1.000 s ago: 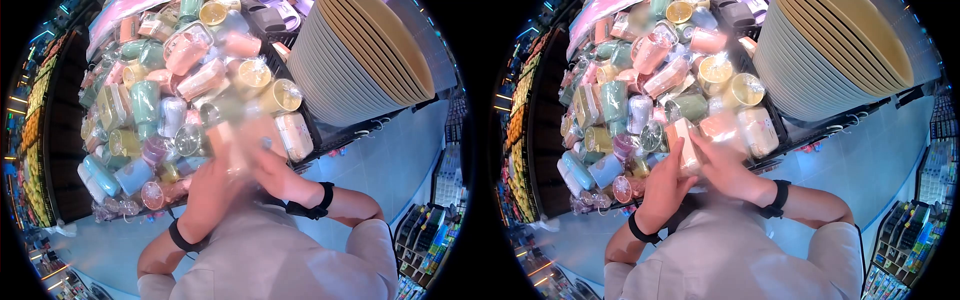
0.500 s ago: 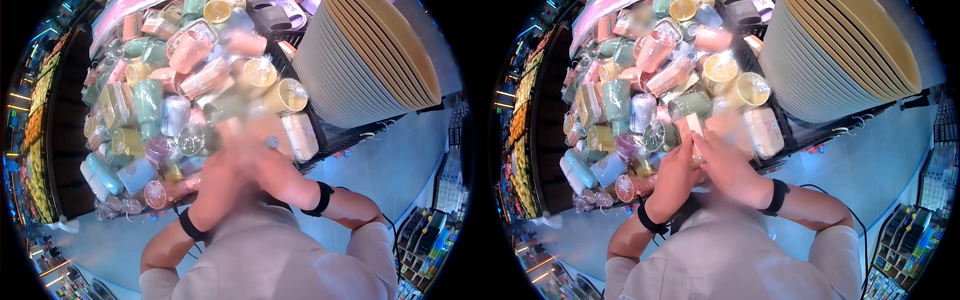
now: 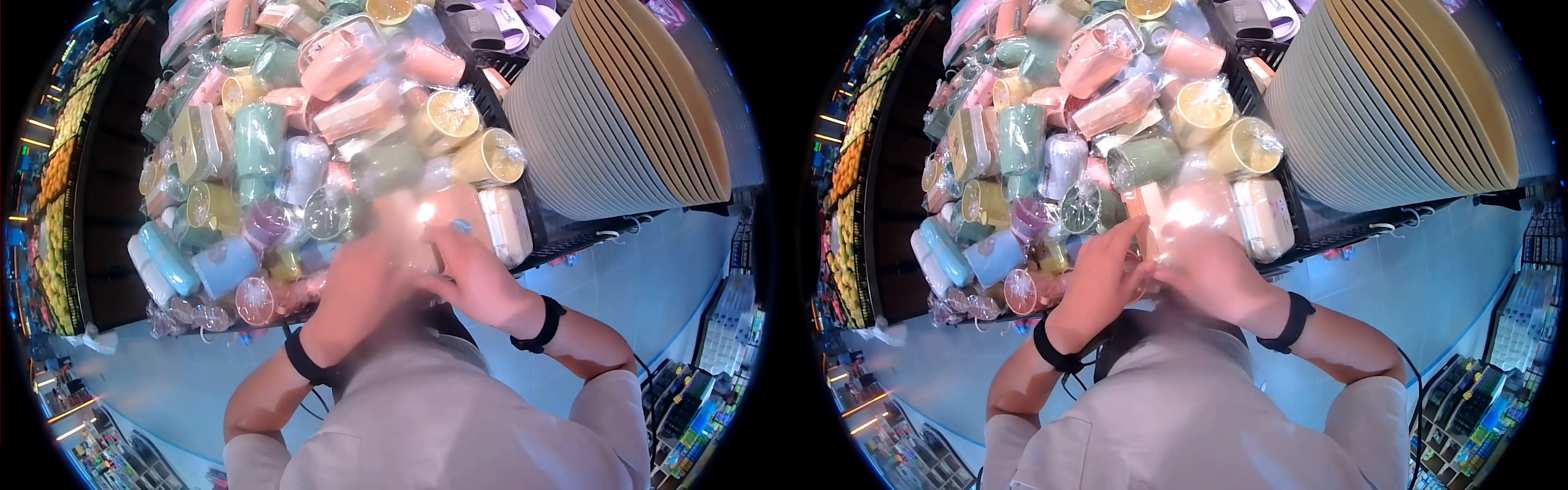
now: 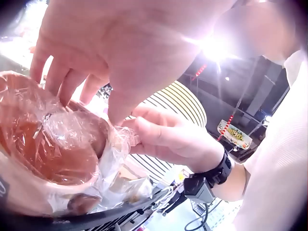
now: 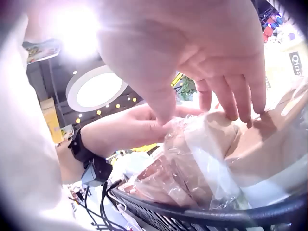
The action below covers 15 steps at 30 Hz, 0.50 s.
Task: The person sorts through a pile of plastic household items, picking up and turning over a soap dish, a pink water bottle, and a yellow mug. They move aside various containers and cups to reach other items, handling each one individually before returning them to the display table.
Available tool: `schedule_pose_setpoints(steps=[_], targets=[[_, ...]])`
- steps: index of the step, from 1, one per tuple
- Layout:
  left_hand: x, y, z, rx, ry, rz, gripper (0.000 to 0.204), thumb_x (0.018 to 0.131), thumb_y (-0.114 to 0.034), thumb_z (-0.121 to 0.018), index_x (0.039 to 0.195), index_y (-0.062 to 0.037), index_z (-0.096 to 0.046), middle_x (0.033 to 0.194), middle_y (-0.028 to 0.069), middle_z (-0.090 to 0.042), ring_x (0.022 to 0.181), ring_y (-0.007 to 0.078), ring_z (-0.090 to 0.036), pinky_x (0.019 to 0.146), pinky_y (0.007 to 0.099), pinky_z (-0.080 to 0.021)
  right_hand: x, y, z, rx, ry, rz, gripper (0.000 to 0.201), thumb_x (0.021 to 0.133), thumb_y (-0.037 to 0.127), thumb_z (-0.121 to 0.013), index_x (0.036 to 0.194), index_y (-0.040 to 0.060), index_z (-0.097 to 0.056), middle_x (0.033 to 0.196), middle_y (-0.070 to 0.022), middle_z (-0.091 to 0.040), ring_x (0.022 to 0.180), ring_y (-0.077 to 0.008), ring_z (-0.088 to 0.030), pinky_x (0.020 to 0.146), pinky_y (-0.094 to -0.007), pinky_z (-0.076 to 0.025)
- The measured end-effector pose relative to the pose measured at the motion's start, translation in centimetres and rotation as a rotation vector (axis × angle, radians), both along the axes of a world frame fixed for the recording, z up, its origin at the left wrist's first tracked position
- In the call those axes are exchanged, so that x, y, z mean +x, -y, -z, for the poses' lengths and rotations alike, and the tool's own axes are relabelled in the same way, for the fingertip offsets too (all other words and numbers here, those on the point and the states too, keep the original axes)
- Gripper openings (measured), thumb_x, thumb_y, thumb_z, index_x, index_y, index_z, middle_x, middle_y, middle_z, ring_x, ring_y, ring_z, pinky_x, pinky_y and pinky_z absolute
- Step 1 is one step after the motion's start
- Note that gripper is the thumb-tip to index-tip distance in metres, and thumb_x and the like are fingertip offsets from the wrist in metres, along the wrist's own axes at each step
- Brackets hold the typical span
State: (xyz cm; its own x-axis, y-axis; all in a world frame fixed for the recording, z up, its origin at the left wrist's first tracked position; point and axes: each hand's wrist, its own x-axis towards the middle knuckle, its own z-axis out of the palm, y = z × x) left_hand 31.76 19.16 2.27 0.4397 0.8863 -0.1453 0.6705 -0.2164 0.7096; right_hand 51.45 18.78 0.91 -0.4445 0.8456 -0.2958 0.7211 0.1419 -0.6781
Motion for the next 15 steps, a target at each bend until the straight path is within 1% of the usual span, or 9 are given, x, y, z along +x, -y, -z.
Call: schedule_pose_setpoints(steps=[2,5,8,9,11,12,14,15], targets=[[0.1,0.1,0.4,-0.004,-0.011,-0.02,0.059,0.082,-0.016,-0.069,0.134,-0.0004,-0.045,0.12,0.0203,-0.06,0.107,0.0373,-0.057,0.093,0.0463,-0.042,-0.3,-0.3,-0.2,-0.025,0.051,0.042,0.059,0.082,0.013,-0.071,0.132,0.0011,-0.044,0.113,-0.0222,-0.056,0.106,-0.0405,-0.053,0.092,-0.0423,-0.045],[0.5,0.2,0.8,-0.001,-0.04,0.002,0.061,0.08,-0.014,-0.071,0.133,-0.0009,-0.046,0.121,0.0203,-0.059,0.106,0.0359,-0.058,0.093,0.0452,-0.043,-0.6,-0.3,0.1,0.13,0.006,0.0,0.063,0.079,0.013,-0.073,0.135,0.0022,-0.045,0.114,-0.0202,-0.056,0.111,-0.0386,-0.05,0.093,-0.0413,-0.043],[0.6,1.0,3.6,0.252,-0.127,0.02,0.063,0.077,-0.013,-0.072,0.133,-0.0015,-0.046,0.122,0.0194,-0.059,0.107,0.035,-0.058,0.095,0.0435,-0.043,-0.6,0.3,3.0,0.33,0.042,-0.043,0.066,0.078,0.015,-0.074,0.136,0.0019,-0.046,0.117,-0.0192,-0.055,0.116,-0.0369,-0.048,0.098,-0.0436,-0.04],[0.6,0.9,3.3,0.205,-0.158,0.024,0.064,0.077,-0.014,-0.072,0.134,-0.0014,-0.046,0.125,0.0201,-0.058,0.108,0.0353,-0.057,0.097,0.0434,-0.042,-1.2,0.4,2.1,0.294,0.126,-0.062,0.066,0.077,0.016,-0.075,0.135,0.002,-0.047,0.121,-0.0194,-0.053,0.116,-0.0369,-0.048,0.1,-0.047,-0.038],[0.8,0.8,2.3,0.108,-0.221,0.033,0.067,0.076,-0.014,-0.073,0.135,-0.0012,-0.045,0.129,0.0215,-0.055,0.111,0.036,-0.056,0.099,0.043,-0.041,-1.4,0.0,1.0,0.276,0.153,-0.07,0.067,0.077,0.016,-0.074,0.136,0.0024,-0.045,0.128,-0.0206,-0.049,0.12,-0.0387,-0.046,0.103,-0.0481,-0.037],[0.7,0.9,2.4,0.169,-0.223,0.015,0.068,0.075,-0.014,-0.073,0.135,-0.0002,-0.044,0.131,0.0227,-0.054,0.112,0.0364,-0.055,0.1,0.0429,-0.041,-1.4,-0.1,0.8,0.267,0.168,-0.073,0.068,0.078,0.016,-0.074,0.137,0.0026,-0.045,0.132,-0.0213,-0.047,0.122,-0.0395,-0.046,0.104,-0.0487,-0.036],[0.7,1.3,2.9,0.289,-0.222,-0.017,0.071,0.075,-0.015,-0.073,0.137,0.0019,-0.043,0.135,0.0251,-0.05,0.114,0.0373,-0.054,0.101,0.0425,-0.041,-1.1,-0.2,1.2,0.347,0.176,-0.119,0.07,0.079,0.018,-0.073,0.14,0.003,-0.042,0.14,-0.0223,-0.041,0.128,-0.0405,-0.042,0.107,-0.0492,-0.033],[0.7,1.2,3.0,0.251,-0.233,-0.005,0.073,0.074,-0.015,-0.074,0.137,0.0031,-0.042,0.136,0.0261,-0.049,0.114,0.0373,-0.054,0.101,0.0426,-0.041,-1.0,-0.1,1.6,0.385,0.181,-0.141,0.071,0.08,0.02,-0.073,0.141,0.0032,-0.041,0.144,-0.0229,-0.038,0.131,-0.041,-0.041,0.109,-0.0495,-0.032]])
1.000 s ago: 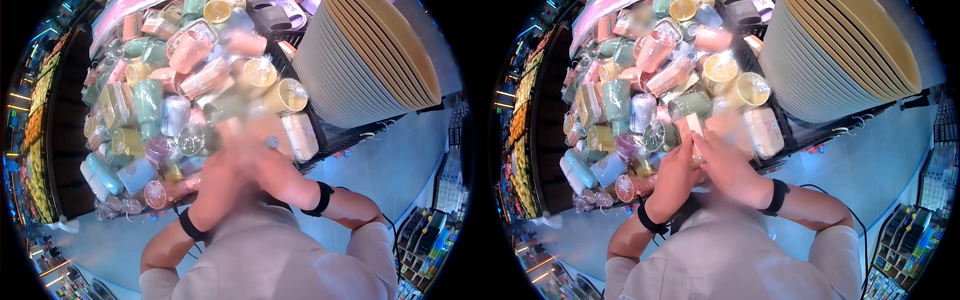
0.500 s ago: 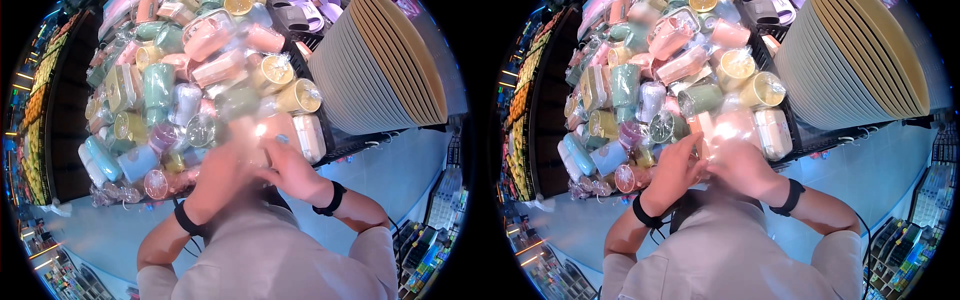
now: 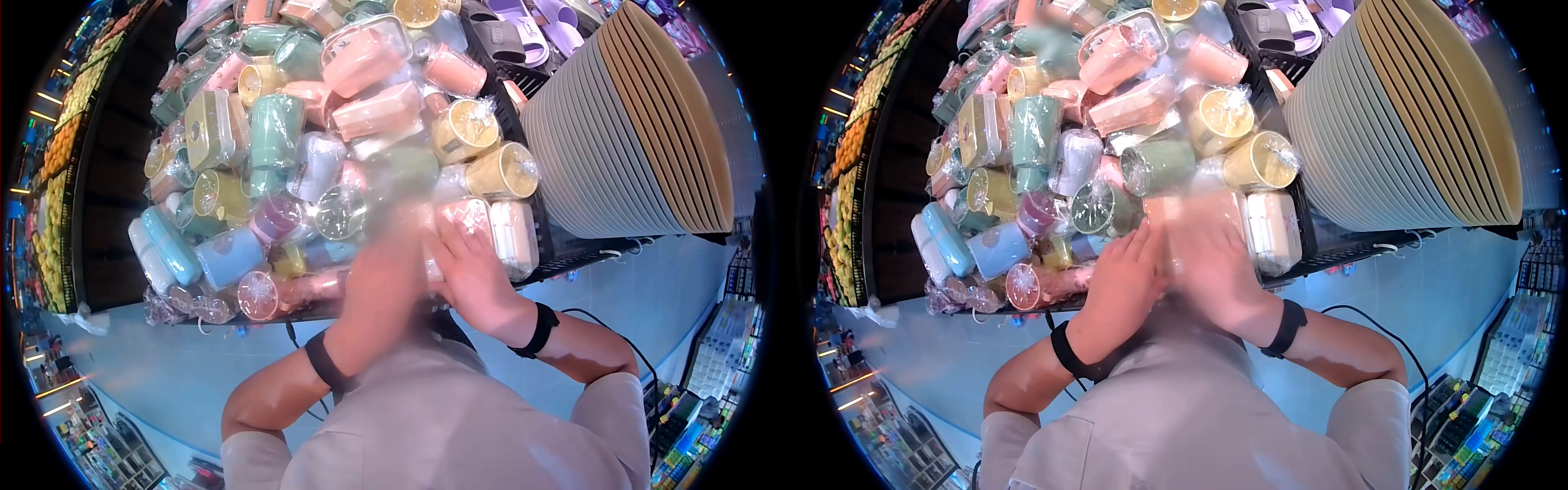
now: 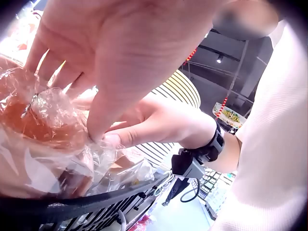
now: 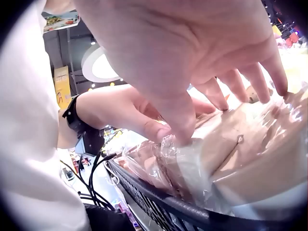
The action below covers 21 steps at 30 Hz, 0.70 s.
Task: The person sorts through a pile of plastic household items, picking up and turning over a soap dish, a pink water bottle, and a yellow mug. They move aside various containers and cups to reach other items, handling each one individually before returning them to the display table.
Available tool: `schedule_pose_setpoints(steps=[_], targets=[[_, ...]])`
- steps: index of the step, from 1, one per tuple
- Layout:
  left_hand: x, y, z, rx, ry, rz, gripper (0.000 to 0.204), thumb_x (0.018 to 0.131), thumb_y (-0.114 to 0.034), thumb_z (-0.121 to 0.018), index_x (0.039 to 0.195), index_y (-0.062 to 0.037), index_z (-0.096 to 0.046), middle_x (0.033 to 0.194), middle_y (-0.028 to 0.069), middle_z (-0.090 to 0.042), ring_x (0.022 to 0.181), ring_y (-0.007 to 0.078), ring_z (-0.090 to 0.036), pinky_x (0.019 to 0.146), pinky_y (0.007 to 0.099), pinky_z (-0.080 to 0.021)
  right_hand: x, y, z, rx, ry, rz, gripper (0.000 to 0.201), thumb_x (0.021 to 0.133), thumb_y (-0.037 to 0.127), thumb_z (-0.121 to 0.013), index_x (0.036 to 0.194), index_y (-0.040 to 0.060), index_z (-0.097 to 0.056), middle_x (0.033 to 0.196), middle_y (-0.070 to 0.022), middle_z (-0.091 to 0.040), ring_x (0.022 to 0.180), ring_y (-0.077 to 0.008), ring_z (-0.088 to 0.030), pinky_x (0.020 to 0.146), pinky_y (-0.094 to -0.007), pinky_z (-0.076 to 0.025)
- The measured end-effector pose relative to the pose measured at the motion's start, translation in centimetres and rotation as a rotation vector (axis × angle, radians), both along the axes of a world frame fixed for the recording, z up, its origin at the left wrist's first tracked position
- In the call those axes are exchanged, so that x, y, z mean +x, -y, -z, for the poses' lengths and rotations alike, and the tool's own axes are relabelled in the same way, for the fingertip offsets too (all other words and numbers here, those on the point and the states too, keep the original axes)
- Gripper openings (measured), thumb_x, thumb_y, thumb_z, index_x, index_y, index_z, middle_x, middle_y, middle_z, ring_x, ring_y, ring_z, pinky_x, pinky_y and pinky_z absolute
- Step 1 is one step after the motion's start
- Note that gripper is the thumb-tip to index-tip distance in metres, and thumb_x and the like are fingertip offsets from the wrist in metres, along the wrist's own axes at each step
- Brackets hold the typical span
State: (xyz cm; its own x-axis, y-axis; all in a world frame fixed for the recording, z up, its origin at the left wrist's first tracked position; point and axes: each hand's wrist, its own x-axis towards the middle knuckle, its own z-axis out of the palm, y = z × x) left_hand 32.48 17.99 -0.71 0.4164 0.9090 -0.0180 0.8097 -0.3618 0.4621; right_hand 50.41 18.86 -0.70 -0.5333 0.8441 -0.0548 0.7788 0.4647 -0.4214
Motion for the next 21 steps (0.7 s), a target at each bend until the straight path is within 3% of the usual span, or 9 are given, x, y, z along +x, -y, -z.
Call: schedule_pose_setpoints(steps=[3,9,15,21], targets=[[0.0,-0.2,0.4,-0.058,-0.034,0.017,0.078,0.072,-0.015,-0.075,0.138,0.0057,-0.04,0.138,0.0279,-0.046,0.115,0.0373,-0.054,0.101,0.0426,-0.041,-0.3,0.4,1.1,-0.004,0.169,-0.011,0.074,0.082,0.025,-0.07,0.145,0.0039,-0.037,0.15,-0.0238,-0.033,0.137,-0.0398,-0.036,0.113,-0.0508,-0.028],[0.2,-0.1,0.4,-0.067,-0.048,0.015,0.08,0.071,-0.016,-0.077,0.138,0.0061,-0.039,0.138,0.0271,-0.047,0.115,0.0366,-0.054,0.101,0.0424,-0.041,-0.6,0.2,1.0,0.007,0.231,-0.026,0.073,0.084,0.03,-0.067,0.146,0.0046,-0.037,0.148,-0.0243,-0.036,0.137,-0.0376,-0.038,0.112,-0.0502,-0.028],[-0.1,-0.1,-0.8,-0.101,0.006,-0.022,0.076,0.071,-0.017,-0.077,0.136,0.0035,-0.042,0.135,0.0263,-0.05,0.114,0.0361,-0.055,0.101,0.043,-0.041,0.0,-0.3,-0.6,-0.013,0.08,-0.031,0.074,0.08,0.026,-0.073,0.144,0.0067,-0.041,0.145,-0.024,-0.04,0.134,-0.04,-0.039,0.111,-0.0507,-0.03],[-0.6,0.0,-2.0,-0.19,-0.028,-0.039,0.062,0.075,-0.019,-0.074,0.13,-0.002,-0.05,0.129,0.021,-0.056,0.116,0.0347,-0.054,0.098,0.0433,-0.042,1.8,0.0,-0.9,-0.074,0.183,0.072,0.072,0.076,0.025,-0.076,0.141,0.0106,-0.046,0.143,-0.026,-0.039,0.134,-0.0496,-0.032,0.11,-0.0546,-0.03]])
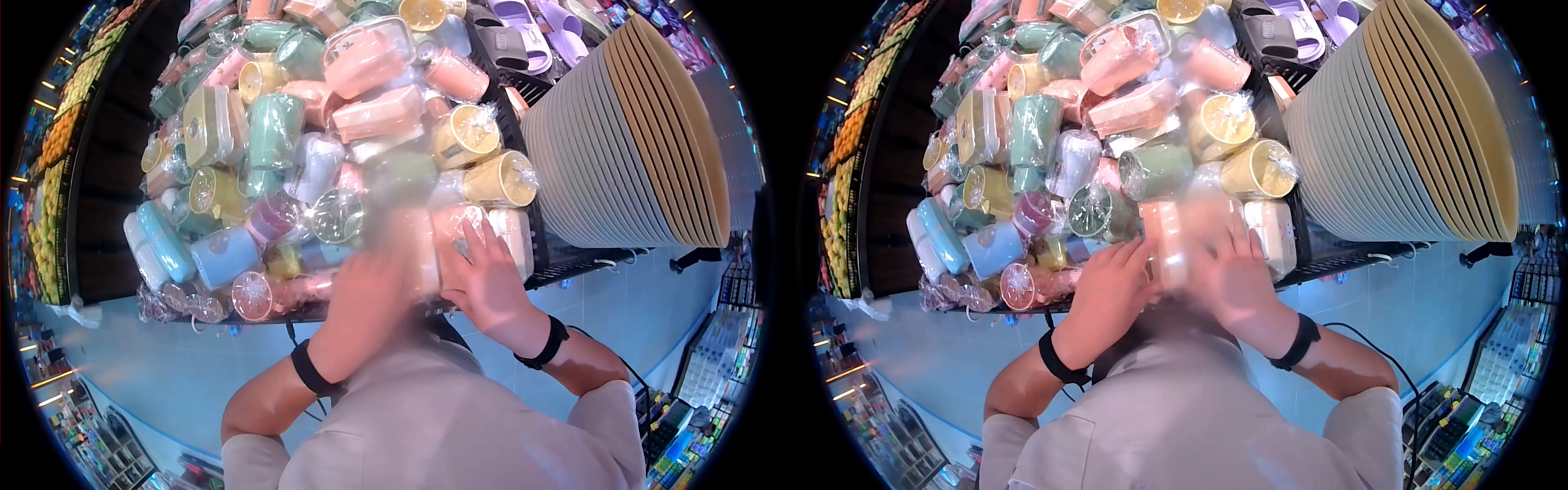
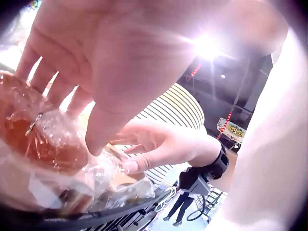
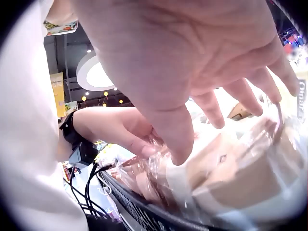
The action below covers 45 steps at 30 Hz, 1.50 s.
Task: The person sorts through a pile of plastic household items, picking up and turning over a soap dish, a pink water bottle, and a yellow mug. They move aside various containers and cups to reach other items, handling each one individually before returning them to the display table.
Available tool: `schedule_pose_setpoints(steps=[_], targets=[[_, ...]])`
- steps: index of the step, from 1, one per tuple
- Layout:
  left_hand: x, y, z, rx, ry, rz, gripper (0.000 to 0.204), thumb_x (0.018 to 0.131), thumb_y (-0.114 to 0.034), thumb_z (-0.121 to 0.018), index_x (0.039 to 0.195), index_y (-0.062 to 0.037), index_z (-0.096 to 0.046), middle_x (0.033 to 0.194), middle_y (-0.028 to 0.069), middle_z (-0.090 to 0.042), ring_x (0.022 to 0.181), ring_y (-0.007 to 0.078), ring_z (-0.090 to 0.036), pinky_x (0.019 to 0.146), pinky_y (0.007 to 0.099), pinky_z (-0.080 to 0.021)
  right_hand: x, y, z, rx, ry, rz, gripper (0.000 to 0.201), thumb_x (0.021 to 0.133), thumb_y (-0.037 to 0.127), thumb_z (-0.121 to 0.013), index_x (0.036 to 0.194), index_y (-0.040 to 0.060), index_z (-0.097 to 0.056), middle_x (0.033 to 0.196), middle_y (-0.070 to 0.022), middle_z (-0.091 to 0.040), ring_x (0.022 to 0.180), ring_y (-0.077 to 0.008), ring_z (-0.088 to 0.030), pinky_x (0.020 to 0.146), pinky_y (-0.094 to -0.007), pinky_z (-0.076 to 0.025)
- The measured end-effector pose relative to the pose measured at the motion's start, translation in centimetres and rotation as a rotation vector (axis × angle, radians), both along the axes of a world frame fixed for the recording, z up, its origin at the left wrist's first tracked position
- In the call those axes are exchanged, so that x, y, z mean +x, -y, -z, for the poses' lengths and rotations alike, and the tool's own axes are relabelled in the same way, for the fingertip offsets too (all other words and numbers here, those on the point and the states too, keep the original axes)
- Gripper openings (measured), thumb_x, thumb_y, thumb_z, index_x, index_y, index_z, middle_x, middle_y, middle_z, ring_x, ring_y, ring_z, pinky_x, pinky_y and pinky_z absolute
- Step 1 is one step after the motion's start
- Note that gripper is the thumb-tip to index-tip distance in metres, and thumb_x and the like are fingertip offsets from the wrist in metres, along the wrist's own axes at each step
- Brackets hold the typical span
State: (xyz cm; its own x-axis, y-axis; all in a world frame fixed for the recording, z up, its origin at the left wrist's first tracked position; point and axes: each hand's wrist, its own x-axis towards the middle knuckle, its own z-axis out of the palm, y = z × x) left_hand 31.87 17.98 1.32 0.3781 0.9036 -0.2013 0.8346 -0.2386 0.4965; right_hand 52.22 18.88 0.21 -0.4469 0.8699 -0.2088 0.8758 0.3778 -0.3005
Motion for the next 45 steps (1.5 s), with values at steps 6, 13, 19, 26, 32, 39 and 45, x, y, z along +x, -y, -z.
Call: schedule_pose_setpoints(steps=[6,13,19,26,32,39,45], targets=[[-0.5,1.1,2.1,0.127,-0.022,-0.022,0.057,0.077,-0.018,-0.073,0.129,-0.0064,-0.053,0.125,0.0126,-0.059,0.114,0.0324,-0.055,0.097,0.045,-0.042,-0.1,0.1,0.2,0.002,0.079,0.007,0.068,0.076,0.021,-0.077,0.137,0.012,-0.05,0.142,-0.0269,-0.04,0.133,-0.0522,-0.033,0.11,-0.0588,-0.027],[-6.7,3.9,-1.5,0.131,0.112,-0.235,0.048,0.078,-0.016,-0.074,0.123,-0.0068,-0.059,0.115,0.0143,-0.064,0.105,0.0334,-0.06,0.092,0.0426,-0.046,-1.9,-0.9,-3.6,0.04,-0.265,-0.128,0.045,0.078,0.015,-0.074,0.12,0.0058,-0.061,0.123,-0.0168,-0.061,0.123,-0.041,-0.049,0.107,-0.0513,-0.033],[-14.3,7.2,0.2,0.3,0.049,-0.577,0.034,0.081,-0.017,-0.072,0.113,-0.0066,-0.065,0.1,0.0139,-0.068,0.093,0.0346,-0.063,0.083,0.0416,-0.049,-4.8,-2.4,-3.1,-0.1,-0.531,-0.181,0.033,0.078,0.01,-0.074,0.109,0.0013,-0.065,0.099,-0.016,-0.068,0.091,-0.0336,-0.065,0.083,-0.0378,-0.05],[-16.8,8.6,1.2,0.236,-0.029,-0.672,0.046,0.083,-0.014,-0.07,0.126,-0.0052,-0.056,0.115,0.016,-0.063,0.105,0.0349,-0.058,0.086,0.0415,-0.047,-9.6,-7.0,-5.1,-0.444,-0.573,-0.236,0.028,0.085,0.012,-0.067,0.108,-0.0027,-0.064,0.099,-0.0159,-0.067,0.091,-0.0266,-0.065,0.083,-0.0326,-0.05],[-15.3,6.8,2.8,0.351,-0.075,-0.511,0.044,0.08,-0.016,-0.071,0.12,-0.0042,-0.056,0.115,0.0145,-0.061,0.11,0.0342,-0.055,0.091,0.0451,-0.041,-14.4,-10.9,-2.0,-0.068,-0.164,-0.398,0.061,0.079,0.024,-0.075,0.127,-0.0044,-0.049,0.121,-0.0235,-0.057,0.113,-0.0364,-0.056,0.097,-0.043,-0.046],[-15.2,5.6,3.0,0.264,0.02,-0.461,0.039,0.081,-0.018,-0.069,0.116,-0.0052,-0.06,0.11,0.0145,-0.064,0.111,0.0341,-0.056,0.102,0.0469,-0.039,-17.0,-10.1,0.7,-0.139,0.221,-0.343,0.083,0.068,0.025,-0.081,0.132,-0.0052,-0.038,0.128,-0.0236,-0.048,0.116,-0.0414,-0.049,0.095,-0.0448,-0.047],[-16.4,6.0,3.1,0.208,0.151,-0.466,0.039,0.079,-0.013,-0.07,0.116,-0.0044,-0.061,0.113,0.0162,-0.063,0.112,0.036,-0.056,0.103,0.0478,-0.038,-17.5,-8.5,-2.4,-0.043,0.039,-0.552,0.082,0.06,0.012,-0.081,0.13,-0.0024,-0.04,0.121,-0.0184,-0.05,0.114,-0.0393,-0.049,0.089,-0.0441,-0.051]])
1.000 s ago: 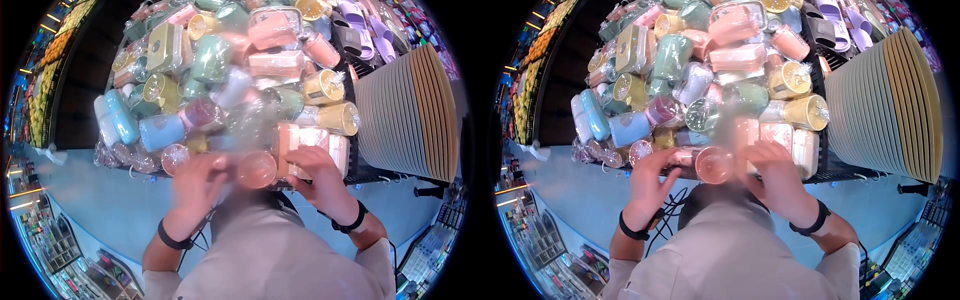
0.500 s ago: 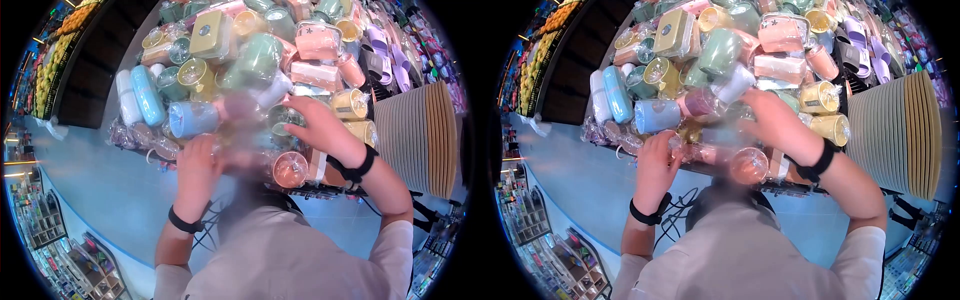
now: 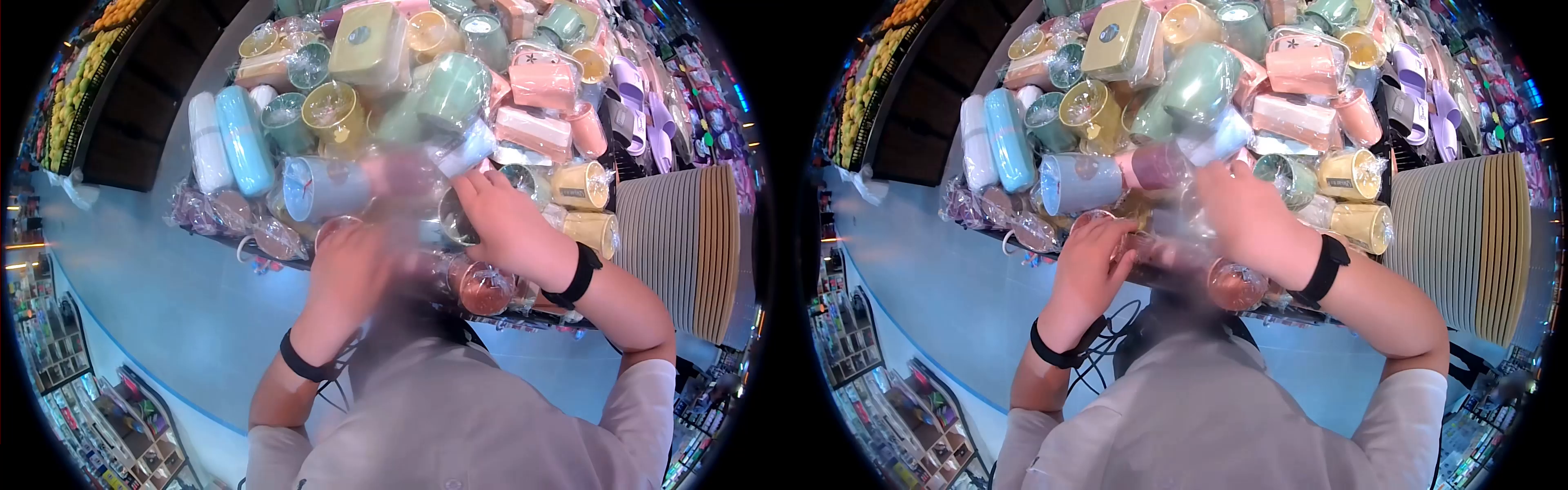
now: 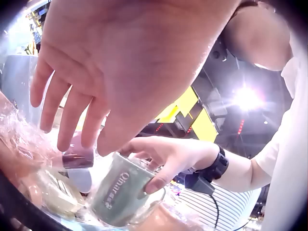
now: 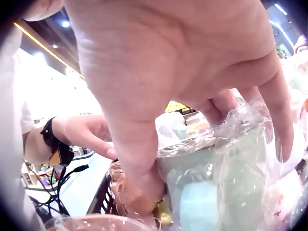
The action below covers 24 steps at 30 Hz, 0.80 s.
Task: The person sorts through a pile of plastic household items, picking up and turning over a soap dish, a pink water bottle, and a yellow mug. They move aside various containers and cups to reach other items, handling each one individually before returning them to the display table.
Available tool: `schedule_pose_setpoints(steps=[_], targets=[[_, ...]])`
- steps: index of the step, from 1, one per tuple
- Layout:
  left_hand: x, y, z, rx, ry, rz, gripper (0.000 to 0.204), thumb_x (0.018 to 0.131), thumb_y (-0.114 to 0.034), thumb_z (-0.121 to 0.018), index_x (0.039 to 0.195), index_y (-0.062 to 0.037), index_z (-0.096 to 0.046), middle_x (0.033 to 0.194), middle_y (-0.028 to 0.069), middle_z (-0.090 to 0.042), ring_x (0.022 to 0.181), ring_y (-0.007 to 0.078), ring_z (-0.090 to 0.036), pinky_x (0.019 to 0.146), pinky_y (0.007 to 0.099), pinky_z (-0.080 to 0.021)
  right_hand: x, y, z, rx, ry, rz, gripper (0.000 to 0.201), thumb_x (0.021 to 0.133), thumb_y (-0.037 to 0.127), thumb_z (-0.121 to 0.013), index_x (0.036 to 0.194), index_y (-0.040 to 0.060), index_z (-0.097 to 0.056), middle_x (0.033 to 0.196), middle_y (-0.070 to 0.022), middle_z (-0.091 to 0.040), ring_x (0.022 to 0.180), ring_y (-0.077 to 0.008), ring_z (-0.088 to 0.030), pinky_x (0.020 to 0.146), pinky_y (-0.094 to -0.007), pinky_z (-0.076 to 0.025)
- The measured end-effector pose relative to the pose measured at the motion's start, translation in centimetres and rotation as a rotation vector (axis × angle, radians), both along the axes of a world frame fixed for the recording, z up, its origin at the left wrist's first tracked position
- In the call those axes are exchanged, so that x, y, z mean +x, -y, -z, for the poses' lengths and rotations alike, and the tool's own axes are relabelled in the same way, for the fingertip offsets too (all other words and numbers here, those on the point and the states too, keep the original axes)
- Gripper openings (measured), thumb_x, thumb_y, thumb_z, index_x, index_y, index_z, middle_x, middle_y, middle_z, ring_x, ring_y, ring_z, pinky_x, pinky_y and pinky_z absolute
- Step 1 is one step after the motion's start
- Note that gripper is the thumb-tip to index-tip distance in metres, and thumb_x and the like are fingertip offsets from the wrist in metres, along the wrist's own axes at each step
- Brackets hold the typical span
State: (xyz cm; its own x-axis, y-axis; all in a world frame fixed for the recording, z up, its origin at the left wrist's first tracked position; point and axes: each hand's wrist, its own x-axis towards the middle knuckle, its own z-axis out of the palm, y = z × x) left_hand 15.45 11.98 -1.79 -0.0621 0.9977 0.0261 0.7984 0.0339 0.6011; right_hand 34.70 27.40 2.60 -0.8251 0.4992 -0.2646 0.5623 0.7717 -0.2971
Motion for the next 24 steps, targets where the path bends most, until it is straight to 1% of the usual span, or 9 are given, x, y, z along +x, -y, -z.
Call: schedule_pose_setpoints(steps=[1,4,8,11,14,17,19,22,24], targets=[[-0.1,0.3,0.0,-0.015,0.048,0.013,0.043,0.079,-0.014,-0.071,0.118,-0.004,-0.06,0.114,0.017,-0.063,0.112,0.0364,-0.056,0.104,0.0476,-0.038,-0.1,0.2,-0.3,0.008,-0.061,-0.031,0.082,0.06,0.011,-0.081,0.13,-0.002,-0.04,0.122,-0.0177,-0.05,0.115,-0.039,-0.049,0.088,-0.0442,-0.052],[0.2,0.1,-0.7,0.028,0.081,0.025,0.057,0.076,-0.016,-0.075,0.127,-0.0033,-0.054,0.119,0.0191,-0.06,0.116,0.0377,-0.053,0.105,0.0469,-0.036,-1.4,1.1,-1.1,-0.032,0.036,-0.138,0.079,0.062,0.011,-0.08,0.13,-0.001,-0.04,0.125,-0.0167,-0.049,0.118,-0.0394,-0.047,0.088,-0.044,-0.053],[1.0,-0.3,-0.7,0.021,0.163,0.034,0.077,0.072,-0.022,-0.08,0.137,-0.0021,-0.044,0.126,0.0201,-0.055,0.12,0.0392,-0.049,0.106,0.0466,-0.034,-2.3,2.1,-0.5,-0.085,0.044,-0.184,0.078,0.064,0.013,-0.08,0.13,0.0009,-0.04,0.128,-0.0156,-0.048,0.123,-0.0419,-0.045,0.091,-0.0435,-0.052],[1.4,-0.2,0.0,0.062,0.147,0.042,0.082,0.07,-0.024,-0.082,0.138,-0.0014,-0.042,0.126,0.0191,-0.055,0.12,0.0389,-0.048,0.104,0.0464,-0.035,-2.3,2.4,-0.7,-0.076,-0.026,-0.242,0.079,0.064,0.013,-0.08,0.131,0.0012,-0.04,0.129,-0.0153,-0.047,0.125,-0.0433,-0.043,0.095,-0.0427,-0.05],[1.6,-0.4,-0.2,0.063,0.18,0.003,0.086,0.068,-0.025,-0.083,0.139,-0.0005,-0.04,0.125,0.0191,-0.055,0.119,0.0384,-0.049,0.102,0.0456,-0.036,-3.0,2.6,-2.6,-0.077,-0.108,-0.262,0.081,0.063,0.012,-0.079,0.132,0.0004,-0.04,0.13,-0.0162,-0.046,0.126,-0.0435,-0.041,0.098,-0.0418,-0.049],[1.2,-1.1,-1.3,0.187,0.171,0.001,0.087,0.068,-0.026,-0.083,0.138,-0.0007,-0.04,0.123,0.0188,-0.056,0.118,0.0392,-0.05,0.102,0.0464,-0.036,-3.2,2.3,-3.7,-0.037,-0.237,-0.305,0.081,0.062,0.011,-0.078,0.133,-0.0011,-0.04,0.131,-0.018,-0.046,0.126,-0.0441,-0.041,0.1,-0.0418,-0.047],[0.5,-0.4,-1.5,0.145,0.132,-0.012,0.088,0.068,-0.027,-0.083,0.138,0.0006,-0.038,0.122,0.0188,-0.056,0.118,0.04,-0.05,0.104,0.0476,-0.033,-3.3,2.0,-3.9,0.017,-0.29,-0.348,0.081,0.063,0.01,-0.077,0.134,-0.0018,-0.039,0.132,-0.0201,-0.045,0.127,-0.0453,-0.039,0.101,-0.0427,-0.046],[0.5,0.5,-1.1,0.007,0.114,0.039,0.088,0.069,-0.026,-0.083,0.139,0.0024,-0.036,0.123,0.019,-0.056,0.118,0.0397,-0.051,0.108,0.0497,-0.029,-3.1,3.3,-1.9,0.037,-0.142,-0.359,0.06,0.077,0.007,-0.061,0.134,-0.0052,-0.043,0.122,-0.0176,-0.051,0.121,-0.0361,-0.048,0.087,-0.0374,-0.052],[0.9,1.0,-0.3,-0.099,0.113,0.069,0.088,0.071,-0.026,-0.082,0.139,0.0036,-0.034,0.125,0.0191,-0.056,0.12,0.0383,-0.05,0.11,0.0514,-0.026,-2.5,3.8,0.3,-0.039,-0.169,-0.346,0.06,0.079,0.006,-0.06,0.135,-0.0053,-0.043,0.125,-0.0193,-0.051,0.123,-0.0376,-0.048,0.092,-0.0382,-0.05]])
